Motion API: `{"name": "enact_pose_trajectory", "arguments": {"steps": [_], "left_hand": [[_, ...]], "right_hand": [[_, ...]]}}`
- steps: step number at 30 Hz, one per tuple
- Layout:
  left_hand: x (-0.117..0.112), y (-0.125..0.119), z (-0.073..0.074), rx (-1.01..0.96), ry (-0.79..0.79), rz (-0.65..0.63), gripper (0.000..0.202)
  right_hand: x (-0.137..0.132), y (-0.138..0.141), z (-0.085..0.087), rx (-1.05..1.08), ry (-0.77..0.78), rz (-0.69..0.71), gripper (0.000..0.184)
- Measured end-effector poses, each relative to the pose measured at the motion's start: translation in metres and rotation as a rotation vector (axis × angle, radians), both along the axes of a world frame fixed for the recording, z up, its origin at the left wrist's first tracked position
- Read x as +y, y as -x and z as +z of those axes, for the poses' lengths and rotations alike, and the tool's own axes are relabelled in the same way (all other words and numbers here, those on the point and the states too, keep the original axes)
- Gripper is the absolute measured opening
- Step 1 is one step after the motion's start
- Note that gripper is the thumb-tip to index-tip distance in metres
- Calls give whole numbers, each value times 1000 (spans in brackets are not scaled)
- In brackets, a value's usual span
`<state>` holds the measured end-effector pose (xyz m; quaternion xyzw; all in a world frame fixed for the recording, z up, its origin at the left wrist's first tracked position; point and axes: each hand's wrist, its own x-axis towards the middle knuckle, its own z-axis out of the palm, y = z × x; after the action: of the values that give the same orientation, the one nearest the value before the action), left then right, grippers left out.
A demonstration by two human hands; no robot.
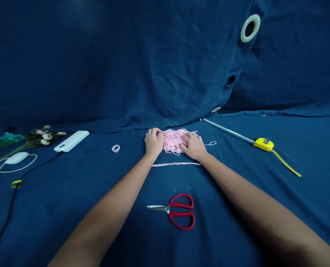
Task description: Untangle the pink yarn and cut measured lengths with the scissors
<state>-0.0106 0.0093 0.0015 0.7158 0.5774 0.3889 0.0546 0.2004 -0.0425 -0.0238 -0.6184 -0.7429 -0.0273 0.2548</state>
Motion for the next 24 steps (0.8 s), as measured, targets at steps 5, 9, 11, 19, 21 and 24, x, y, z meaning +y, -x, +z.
{"name": "enact_pose_trajectory", "arguments": {"steps": [5, 9, 11, 19, 21, 24], "left_hand": [[-3, -5, -1, 267, 21, -367, 11], [-2, -8, -5, 329, 58, -384, 30], [0, -8, -7, 332, 101, -375, 47], [-7, -5, -2, 316, -17, -303, 19], [-11, -5, 1, 265, -50, -220, 17], [-11, -5, 2, 223, -46, -203, 26]], "right_hand": [[-3, 1, 4, 35, -70, -8, 36], [-6, 1, 10, 81, -135, -54, 24], [-5, 1, 10, 71, -92, -15, 18], [-3, -1, 6, 120, -96, 80, 31], [-4, 0, 8, 136, -151, 36, 35], [-5, 0, 10, 141, -177, -40, 33]]}}
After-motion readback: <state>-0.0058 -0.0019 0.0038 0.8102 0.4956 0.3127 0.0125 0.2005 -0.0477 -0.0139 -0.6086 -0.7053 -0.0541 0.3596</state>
